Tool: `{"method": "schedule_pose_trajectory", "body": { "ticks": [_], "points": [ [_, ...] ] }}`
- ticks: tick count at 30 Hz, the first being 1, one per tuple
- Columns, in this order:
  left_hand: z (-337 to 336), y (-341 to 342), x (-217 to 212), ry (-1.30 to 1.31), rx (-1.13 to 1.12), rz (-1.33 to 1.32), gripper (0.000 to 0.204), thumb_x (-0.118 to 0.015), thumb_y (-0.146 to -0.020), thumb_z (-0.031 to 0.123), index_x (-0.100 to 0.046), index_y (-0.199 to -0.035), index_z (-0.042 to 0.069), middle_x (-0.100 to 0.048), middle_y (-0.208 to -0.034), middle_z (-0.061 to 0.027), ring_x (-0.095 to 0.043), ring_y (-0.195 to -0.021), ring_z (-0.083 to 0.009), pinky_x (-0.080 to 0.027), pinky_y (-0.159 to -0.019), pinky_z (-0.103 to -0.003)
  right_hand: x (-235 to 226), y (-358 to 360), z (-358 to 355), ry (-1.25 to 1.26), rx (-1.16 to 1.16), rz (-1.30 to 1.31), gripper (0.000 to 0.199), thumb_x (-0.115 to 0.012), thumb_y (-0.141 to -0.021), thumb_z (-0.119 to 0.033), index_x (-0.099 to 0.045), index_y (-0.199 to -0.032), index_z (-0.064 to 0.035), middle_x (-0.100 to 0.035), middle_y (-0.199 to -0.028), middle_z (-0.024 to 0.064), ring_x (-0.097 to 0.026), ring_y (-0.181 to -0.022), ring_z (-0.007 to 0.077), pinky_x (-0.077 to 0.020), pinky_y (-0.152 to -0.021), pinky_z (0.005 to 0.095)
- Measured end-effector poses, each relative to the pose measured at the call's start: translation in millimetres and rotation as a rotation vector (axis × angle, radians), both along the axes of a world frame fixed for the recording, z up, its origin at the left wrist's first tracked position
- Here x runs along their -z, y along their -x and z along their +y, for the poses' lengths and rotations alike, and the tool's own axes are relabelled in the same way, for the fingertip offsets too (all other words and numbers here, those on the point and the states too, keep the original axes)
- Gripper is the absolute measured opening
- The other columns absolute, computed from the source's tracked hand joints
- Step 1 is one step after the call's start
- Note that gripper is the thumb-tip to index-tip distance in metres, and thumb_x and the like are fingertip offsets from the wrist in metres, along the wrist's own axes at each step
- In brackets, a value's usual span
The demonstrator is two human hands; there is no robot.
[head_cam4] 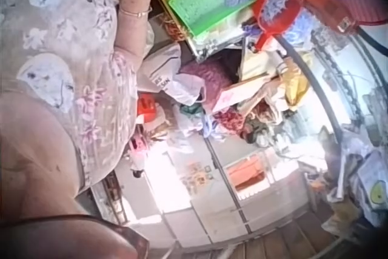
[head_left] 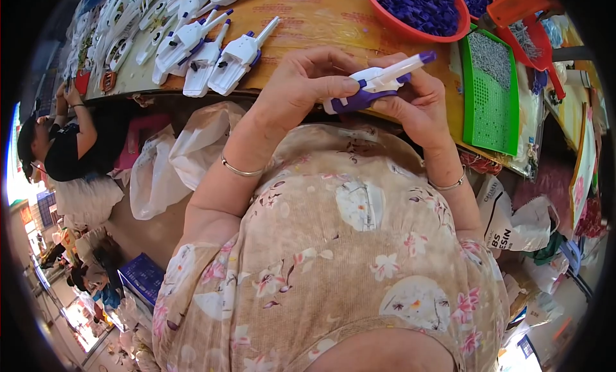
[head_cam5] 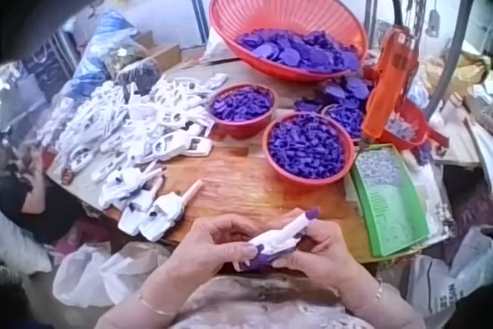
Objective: Assembling plastic toy walkie-talkies by fitting internal components and outer shells.
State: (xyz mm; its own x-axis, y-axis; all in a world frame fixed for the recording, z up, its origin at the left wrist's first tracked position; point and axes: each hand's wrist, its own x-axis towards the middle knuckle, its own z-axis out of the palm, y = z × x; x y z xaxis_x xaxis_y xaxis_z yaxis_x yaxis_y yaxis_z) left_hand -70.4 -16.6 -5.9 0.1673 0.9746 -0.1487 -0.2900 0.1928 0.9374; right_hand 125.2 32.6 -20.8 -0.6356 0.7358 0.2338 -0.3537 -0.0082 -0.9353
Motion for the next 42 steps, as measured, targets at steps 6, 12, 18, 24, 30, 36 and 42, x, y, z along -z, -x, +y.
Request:
{"method": "schedule_pose_trajectory", "body": {
  "ticks": [6, 12, 18, 24, 30, 36, 42],
  "points": [
    [-5.0, -0.5, -10.2, -0.149, -0.051, 0.169, 0.022, -0.065, -0.079, 0.007, -0.064, -0.099, -0.002, -0.063, -0.083, -0.0031, -0.057, -0.075, -0.0076, -0.046, -0.065, -0.020, 1.4, -2.9, -0.1, 0.116, -0.005, 0.004, 0.049, -0.072, -0.073, -0.002, -0.053, -0.118, 0.0023, -0.060, -0.107, 0.0062, -0.057, -0.098, 0.0148, -0.0450, -0.089, 0.0283],
    [-8.0, -5.0, -7.1, -0.412, -0.070, 0.393, 0.018, -0.062, -0.082, 0.003, -0.062, -0.099, -0.004, -0.060, -0.090, -0.0027, -0.057, -0.081, -0.0085, -0.047, -0.071, -0.020, 9.7, -5.7, 3.7, 0.063, 0.058, 0.011, 0.047, -0.071, -0.074, -0.001, -0.053, -0.117, 0.0009, -0.061, -0.104, 0.0057, -0.058, -0.094, 0.0132, -0.0472, -0.085, 0.0277],
    [-9.2, -5.5, -7.3, -0.291, -0.018, 0.177, 0.018, -0.060, -0.082, -0.002, -0.062, -0.099, -0.005, -0.061, -0.094, -0.0049, -0.057, -0.085, -0.0094, -0.048, -0.075, -0.022, 3.2, -10.7, -1.6, 0.112, 0.058, -0.049, 0.046, -0.071, -0.074, -0.002, -0.053, -0.116, 0.0022, -0.061, -0.102, 0.0048, -0.058, -0.093, 0.0120, -0.0465, -0.085, 0.0257],
    [-7.1, -3.2, -6.6, -0.584, -0.096, 0.554, 0.014, -0.060, -0.076, -0.004, -0.063, -0.091, -0.003, -0.061, -0.085, -0.0083, -0.059, -0.076, -0.0144, -0.047, -0.068, -0.025, -2.9, -10.0, -7.1, -0.045, 0.121, -0.177, 0.045, -0.071, -0.072, -0.001, -0.054, -0.114, 0.0029, -0.061, -0.100, 0.0041, -0.057, -0.092, 0.0108, -0.0460, -0.083, 0.0244],
    [-10.1, -2.5, -17.2, -0.550, -0.030, 0.776, 0.008, -0.060, -0.079, -0.004, -0.060, -0.087, -0.005, -0.060, -0.079, -0.0074, -0.057, -0.073, -0.0124, -0.046, -0.067, -0.023, -9.3, -9.0, -13.0, -0.384, 0.229, -0.368, 0.042, -0.072, -0.071, 0.001, -0.055, -0.110, 0.0033, -0.060, -0.095, 0.0032, -0.056, -0.087, 0.0085, -0.0453, -0.079, 0.0233],
    [-10.9, 2.9, -13.1, -0.478, 0.066, 0.730, 0.009, -0.058, -0.077, 0.001, -0.053, -0.084, -0.003, -0.053, -0.071, -0.0128, -0.053, -0.063, -0.0225, -0.043, -0.058, -0.030, -0.3, -10.6, -20.3, -0.253, 0.197, -0.366, 0.041, -0.070, -0.073, 0.001, -0.055, -0.111, 0.0031, -0.060, -0.096, 0.0033, -0.056, -0.087, 0.0083, -0.0459, -0.078, 0.0231],
    [-17.9, 9.2, -15.3, -0.533, 0.150, 0.778, 0.012, -0.058, -0.078, 0.002, -0.051, -0.086, -0.002, -0.053, -0.074, -0.0123, -0.051, -0.063, -0.0204, -0.042, -0.057, -0.029, 2.5, -8.6, -23.7, -0.088, 0.142, -0.271, 0.040, -0.068, -0.076, 0.001, -0.054, -0.114, 0.0027, -0.062, -0.096, 0.0035, -0.057, -0.087, 0.0085, -0.0468, -0.079, 0.0229]
  ]
}}
